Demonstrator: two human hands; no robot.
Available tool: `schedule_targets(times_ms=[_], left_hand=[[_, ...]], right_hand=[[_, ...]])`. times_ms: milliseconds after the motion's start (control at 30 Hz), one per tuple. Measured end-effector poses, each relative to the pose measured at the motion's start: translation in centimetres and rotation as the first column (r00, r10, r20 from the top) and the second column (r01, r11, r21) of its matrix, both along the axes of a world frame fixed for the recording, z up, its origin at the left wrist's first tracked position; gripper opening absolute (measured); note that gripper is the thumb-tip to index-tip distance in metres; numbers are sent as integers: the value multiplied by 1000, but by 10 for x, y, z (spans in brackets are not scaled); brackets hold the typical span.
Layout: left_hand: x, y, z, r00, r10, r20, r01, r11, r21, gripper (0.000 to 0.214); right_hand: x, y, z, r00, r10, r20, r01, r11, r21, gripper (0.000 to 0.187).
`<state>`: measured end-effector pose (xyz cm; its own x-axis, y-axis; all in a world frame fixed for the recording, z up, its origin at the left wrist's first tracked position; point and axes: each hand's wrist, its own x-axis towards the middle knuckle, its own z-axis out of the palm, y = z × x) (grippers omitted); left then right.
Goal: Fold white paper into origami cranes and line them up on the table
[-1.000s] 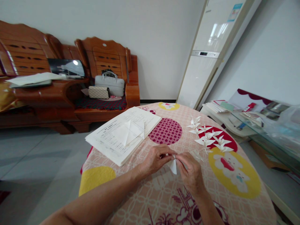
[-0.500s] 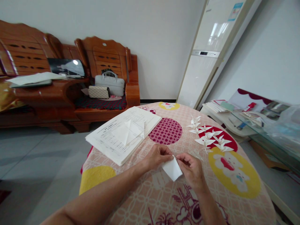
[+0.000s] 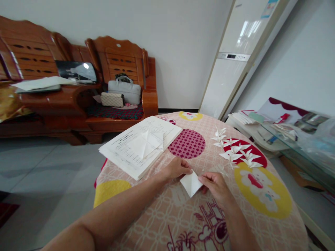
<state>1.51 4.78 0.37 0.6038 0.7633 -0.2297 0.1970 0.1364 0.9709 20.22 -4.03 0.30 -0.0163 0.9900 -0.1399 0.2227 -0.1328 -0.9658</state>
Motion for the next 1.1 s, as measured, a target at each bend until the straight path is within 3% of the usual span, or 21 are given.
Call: schedule_targets(times_ms=[167, 300, 500, 600, 733, 800, 1100], left_hand=[[4, 5, -8, 990, 22, -141, 6, 981, 196, 17], [2, 7, -13, 994, -13, -106, 45, 951, 307, 25], [-3, 5, -15, 991, -46, -128, 100, 885, 454, 23], [-4, 2, -14, 982, -44, -185, 144, 803, 578, 19], [-7, 0, -10, 966, -112, -234, 252, 622, 741, 13], [-10, -1, -9, 956, -177, -235, 294, 563, 772, 16], [-28, -1, -8, 900, -336, -278, 415, 464, 783, 34]], right_hand=[[-1, 3, -3, 993, -53, 107, 65, 992, -106, 26], [-9, 6, 3, 963, -97, 252, 116, 991, -62, 20], [-18, 8, 11, 941, -138, 310, 169, 983, -77, 18], [-19, 8, 9, 939, -146, 312, 167, 985, -42, 19], [-19, 8, 6, 911, -170, 374, 156, 985, 69, 21], [-19, 9, 5, 894, -180, 411, 158, 984, 87, 19], [-21, 10, 9, 817, -175, 550, 118, 983, 137, 15]])
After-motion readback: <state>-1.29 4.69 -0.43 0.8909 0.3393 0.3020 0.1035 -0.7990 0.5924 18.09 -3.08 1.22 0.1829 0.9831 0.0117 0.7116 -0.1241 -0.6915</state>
